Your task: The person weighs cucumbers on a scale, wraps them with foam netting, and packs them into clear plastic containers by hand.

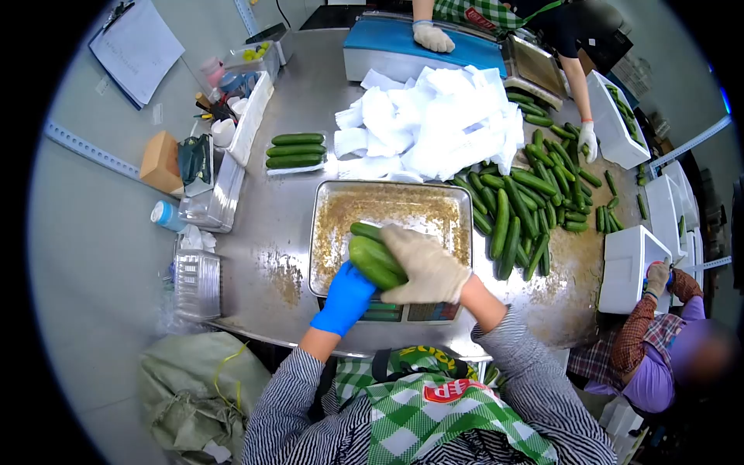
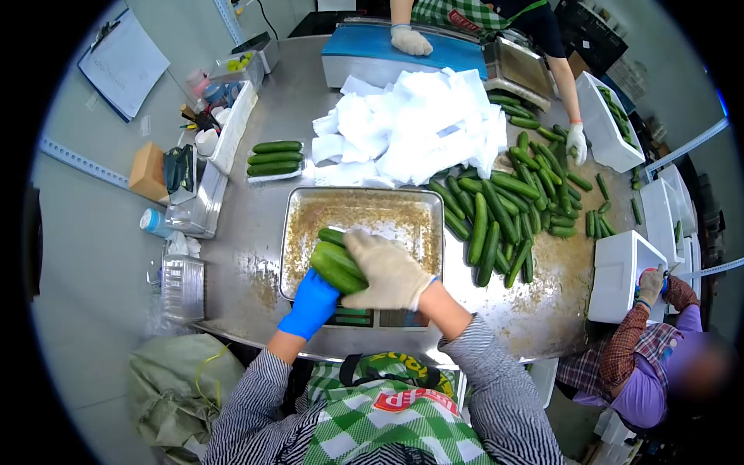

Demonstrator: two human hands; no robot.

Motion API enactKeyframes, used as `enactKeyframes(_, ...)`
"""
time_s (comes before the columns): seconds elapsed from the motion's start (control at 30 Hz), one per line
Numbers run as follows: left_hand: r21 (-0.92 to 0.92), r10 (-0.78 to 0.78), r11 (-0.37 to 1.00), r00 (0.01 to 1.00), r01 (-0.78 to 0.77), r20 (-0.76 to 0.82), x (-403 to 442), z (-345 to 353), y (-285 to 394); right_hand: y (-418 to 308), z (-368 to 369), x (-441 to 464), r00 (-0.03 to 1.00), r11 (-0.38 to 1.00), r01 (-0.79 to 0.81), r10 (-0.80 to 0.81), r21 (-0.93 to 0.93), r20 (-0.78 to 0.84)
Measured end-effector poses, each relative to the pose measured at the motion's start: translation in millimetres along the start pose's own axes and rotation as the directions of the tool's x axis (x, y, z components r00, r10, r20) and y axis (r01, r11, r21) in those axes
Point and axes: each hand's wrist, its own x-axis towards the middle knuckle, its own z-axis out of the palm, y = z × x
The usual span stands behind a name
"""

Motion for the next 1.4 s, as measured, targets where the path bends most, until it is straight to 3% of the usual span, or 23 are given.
enactKeyframes(0.03, 0.051, 0.043, 0.998, 0.999, -0.044, 0.018, -3, -4, 2, 2, -5, -4, 0.991, 0.977, -0.132, 0.133, 0.167, 0.006)
enactKeyframes(0.2, 0.047, 0.082, 0.996, 0.995, -0.080, -0.048, 0, -2, 1, 19, 0, 7, 0.951, 0.950, -0.310, 0.308, 0.046, 0.034)
enactKeyframes(0.3, 0.015, 0.086, 0.996, 0.993, -0.085, -0.079, -2, -2, -2, 25, 6, 15, 0.956, 0.958, -0.286, 0.287, -0.025, 0.067)
enactKeyframes(0.53, -0.026, 0.099, 0.994, 0.991, -0.102, -0.086, -1, -1, -2, 21, -5, 29, 0.838, 0.864, -0.502, 0.494, -0.025, 0.234)
enactKeyframes(0.67, -0.045, 0.093, 0.994, 0.991, -0.097, -0.093, -4, 5, -5, 25, -5, 26, 0.765, 0.754, -0.626, 0.543, 0.201, 0.346)
enactKeyframes(0.77, -0.059, 0.089, 0.994, 0.990, -0.096, -0.113, -3, 3, -4, 23, 0, 22, 0.816, 0.771, -0.570, 0.492, 0.283, 0.303)
enactKeyframes(0.87, -0.050, 0.073, 0.996, 0.996, -0.076, -0.057, -7, 11, -7, 17, -1, 21, 0.795, 0.769, -0.590, 0.502, 0.244, 0.341)
enactKeyframes(0.97, -0.074, 0.099, 0.992, 0.995, -0.099, -0.004, -1, -3, -4, 18, 9, 18, 0.826, 0.737, -0.563, 0.520, 0.375, 0.217)
enactKeyframes(1.03, -0.074, 0.124, 0.989, 0.991, -0.127, -0.041, 1, -4, -3, 14, 11, 16, 0.838, 0.791, -0.540, 0.536, 0.288, 0.098)
enactKeyframes(1.1, -0.031, 0.132, 0.991, 0.989, -0.134, -0.067, 4, -3, -1, -1, 24, 9, 0.854, 0.893, -0.378, 0.438, 0.243, -0.280)
enactKeyframes(1.17, -0.042, 0.083, 0.996, 0.996, -0.085, -0.032, 6, -1, 1, -15, 39, -2, 0.811, 0.958, -0.278, 0.271, 0.067, -0.519)
enactKeyframes(1.23, -0.036, 0.048, 0.998, 0.999, -0.049, -0.015, 7, 0, 3, -35, 40, -11, 0.866, 0.949, -0.306, 0.309, 0.072, -0.393)
enactKeyframes(1.3, -0.011, 0.034, 0.999, 0.999, -0.034, -0.015, 7, 0, 7, -39, 54, -16, 0.911, 0.894, -0.327, 0.211, -0.307, -0.355)
enactKeyframes(1.4, 0.041, 0.060, 0.998, 0.996, -0.057, -0.069, 12, 5, 8, -26, 51, -9, 0.860, 0.903, -0.408, 0.331, -0.134, -0.388)
